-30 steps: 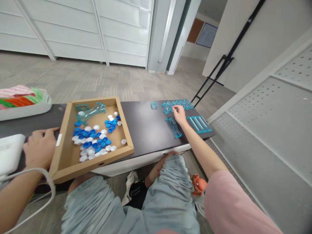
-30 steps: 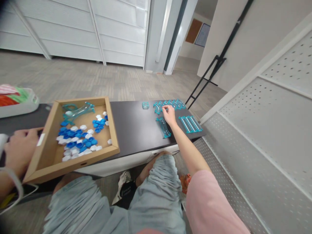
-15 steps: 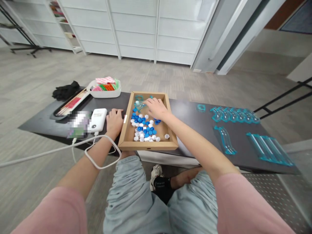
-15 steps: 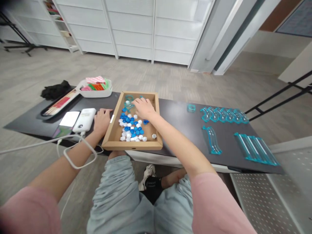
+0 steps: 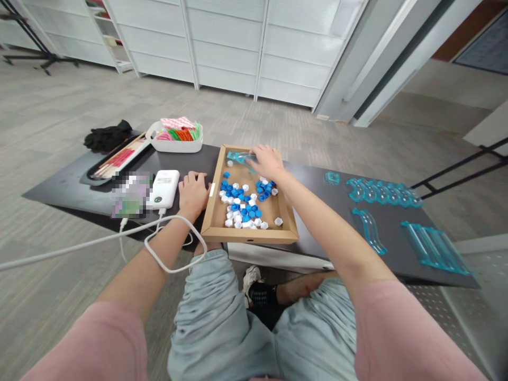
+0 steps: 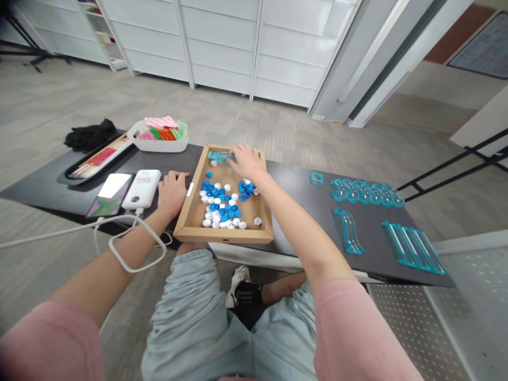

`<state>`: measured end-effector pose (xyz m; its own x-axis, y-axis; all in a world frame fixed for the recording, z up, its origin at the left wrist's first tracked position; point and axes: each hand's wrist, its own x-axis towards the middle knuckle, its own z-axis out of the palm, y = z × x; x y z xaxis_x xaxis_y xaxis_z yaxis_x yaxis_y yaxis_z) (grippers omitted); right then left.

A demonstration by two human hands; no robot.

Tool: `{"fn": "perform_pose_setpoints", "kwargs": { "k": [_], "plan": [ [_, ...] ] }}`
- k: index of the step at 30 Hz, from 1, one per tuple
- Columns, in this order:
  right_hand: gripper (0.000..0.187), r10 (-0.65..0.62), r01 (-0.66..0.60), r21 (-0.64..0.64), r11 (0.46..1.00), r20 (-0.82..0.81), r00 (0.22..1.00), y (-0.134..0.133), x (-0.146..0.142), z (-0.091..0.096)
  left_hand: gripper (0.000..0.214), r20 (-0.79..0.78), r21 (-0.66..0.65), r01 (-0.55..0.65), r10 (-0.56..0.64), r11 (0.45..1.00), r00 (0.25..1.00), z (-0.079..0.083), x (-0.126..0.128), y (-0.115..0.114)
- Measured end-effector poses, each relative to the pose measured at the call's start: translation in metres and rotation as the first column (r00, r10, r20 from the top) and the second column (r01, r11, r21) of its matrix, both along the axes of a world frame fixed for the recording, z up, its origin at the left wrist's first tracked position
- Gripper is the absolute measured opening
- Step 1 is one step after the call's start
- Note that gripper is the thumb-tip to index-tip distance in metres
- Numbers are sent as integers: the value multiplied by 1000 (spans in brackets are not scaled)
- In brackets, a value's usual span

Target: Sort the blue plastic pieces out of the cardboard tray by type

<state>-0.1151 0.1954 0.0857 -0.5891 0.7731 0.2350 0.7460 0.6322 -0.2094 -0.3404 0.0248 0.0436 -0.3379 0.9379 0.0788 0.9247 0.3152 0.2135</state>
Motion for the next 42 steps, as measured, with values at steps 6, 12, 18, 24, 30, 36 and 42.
{"fn": "perform_pose_setpoints", "kwargs": {
  "k": [6, 12, 18, 24, 30, 36, 42],
  "plan": [
    [15, -142, -50, -437, 898, -396, 907, -17, 23, 26, 61, 6, 8, 3, -3, 1000, 1000, 3, 1, -2],
    [32, -353, -358, -681, 639, -673, 650, -56, 45, 29, 63, 14, 30, 21, -21, 999, 1000, 2, 1, -4],
    [53, -219, -380, -630, 677, -666, 713, -78, 71, 23, 65, 15, 23, 26, -26, 999, 1000, 0, 0, -4],
    [58, 49, -277, -421, 864, -478, 877, -103, 78, 23, 66, 20, 33, 28, -29, 999, 999, 5, 3, -6],
    [34, 79, -203, -350, 915, -337, 938, -128, 67, 18, 69, 47, -19, 39, -38, 999, 998, 12, 6, -10],
    [41, 10, -91, -356, 930, -223, 975, -138, 73, 24, 73, 50, -26, 22, -21, 999, 999, 12, 5, -9],
    [33, -127, 65, -322, 945, -176, 976, -139, 107, 35, 71, 72, -53, 34, -31, 998, 997, 14, 3, -7]
  ]
}}
